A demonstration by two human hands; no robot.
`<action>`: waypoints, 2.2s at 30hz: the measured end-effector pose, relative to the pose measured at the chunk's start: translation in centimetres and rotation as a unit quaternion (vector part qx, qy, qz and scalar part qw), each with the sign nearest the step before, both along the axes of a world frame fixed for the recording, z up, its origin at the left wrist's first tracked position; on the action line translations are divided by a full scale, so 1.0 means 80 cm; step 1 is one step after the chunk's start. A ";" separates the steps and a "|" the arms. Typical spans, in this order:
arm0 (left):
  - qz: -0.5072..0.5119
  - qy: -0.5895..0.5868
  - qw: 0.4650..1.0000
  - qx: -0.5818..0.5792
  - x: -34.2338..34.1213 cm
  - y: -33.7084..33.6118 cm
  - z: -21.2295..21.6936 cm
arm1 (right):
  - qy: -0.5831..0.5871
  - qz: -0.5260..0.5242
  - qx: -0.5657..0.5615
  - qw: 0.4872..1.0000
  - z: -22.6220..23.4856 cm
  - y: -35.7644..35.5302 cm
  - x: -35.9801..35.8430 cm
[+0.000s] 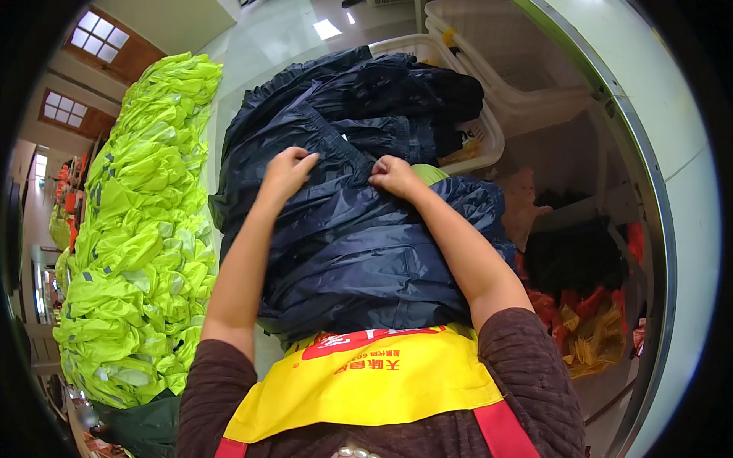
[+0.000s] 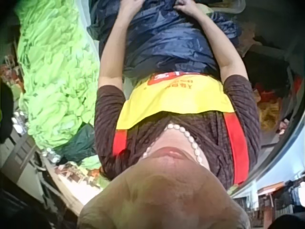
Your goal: The person repeatedly cuts and removes tags from a pile of dark-colored garments using a small blade. The person handles each garment one at a time, snips the tag, and sets the garment aside.
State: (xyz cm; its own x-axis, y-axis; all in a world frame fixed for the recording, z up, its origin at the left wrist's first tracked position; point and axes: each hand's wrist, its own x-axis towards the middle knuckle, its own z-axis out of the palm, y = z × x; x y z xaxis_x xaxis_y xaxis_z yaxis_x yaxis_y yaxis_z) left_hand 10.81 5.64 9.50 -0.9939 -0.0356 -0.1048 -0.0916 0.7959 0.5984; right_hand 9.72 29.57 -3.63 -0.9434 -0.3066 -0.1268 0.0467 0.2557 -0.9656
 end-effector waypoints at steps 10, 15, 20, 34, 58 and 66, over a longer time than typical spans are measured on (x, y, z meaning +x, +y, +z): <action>0.215 -0.104 0.961 -0.139 -0.053 0.110 -0.050 | -0.130 0.085 -0.125 0.980 0.021 -0.005 0.039; 0.204 -0.073 0.969 -0.115 -0.071 0.114 -0.080 | -0.105 0.072 -0.154 0.980 0.013 -0.002 0.043; 0.091 -0.093 0.934 0.334 -0.046 0.039 -0.090 | -0.055 -0.013 -0.233 0.971 0.065 0.010 0.051; -0.064 -0.138 0.755 0.638 0.107 0.054 0.110 | 0.226 -0.029 -0.159 0.961 0.243 0.024 0.063; -0.153 -0.177 0.890 0.391 0.138 0.113 0.204 | 0.284 0.006 0.038 0.958 0.319 0.080 0.099; -0.118 -0.150 0.877 0.441 0.164 0.125 0.162 | 0.311 -0.020 0.103 0.945 0.329 0.076 0.101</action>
State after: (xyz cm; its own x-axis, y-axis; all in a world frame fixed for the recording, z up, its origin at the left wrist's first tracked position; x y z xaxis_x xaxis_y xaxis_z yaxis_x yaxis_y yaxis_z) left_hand 23.95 15.60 22.50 -0.8861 0.3930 -0.2457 -0.2449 0.0530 0.9681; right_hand 17.77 35.68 22.69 -0.8651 -0.2984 0.4032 -0.5001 0.4513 -0.7391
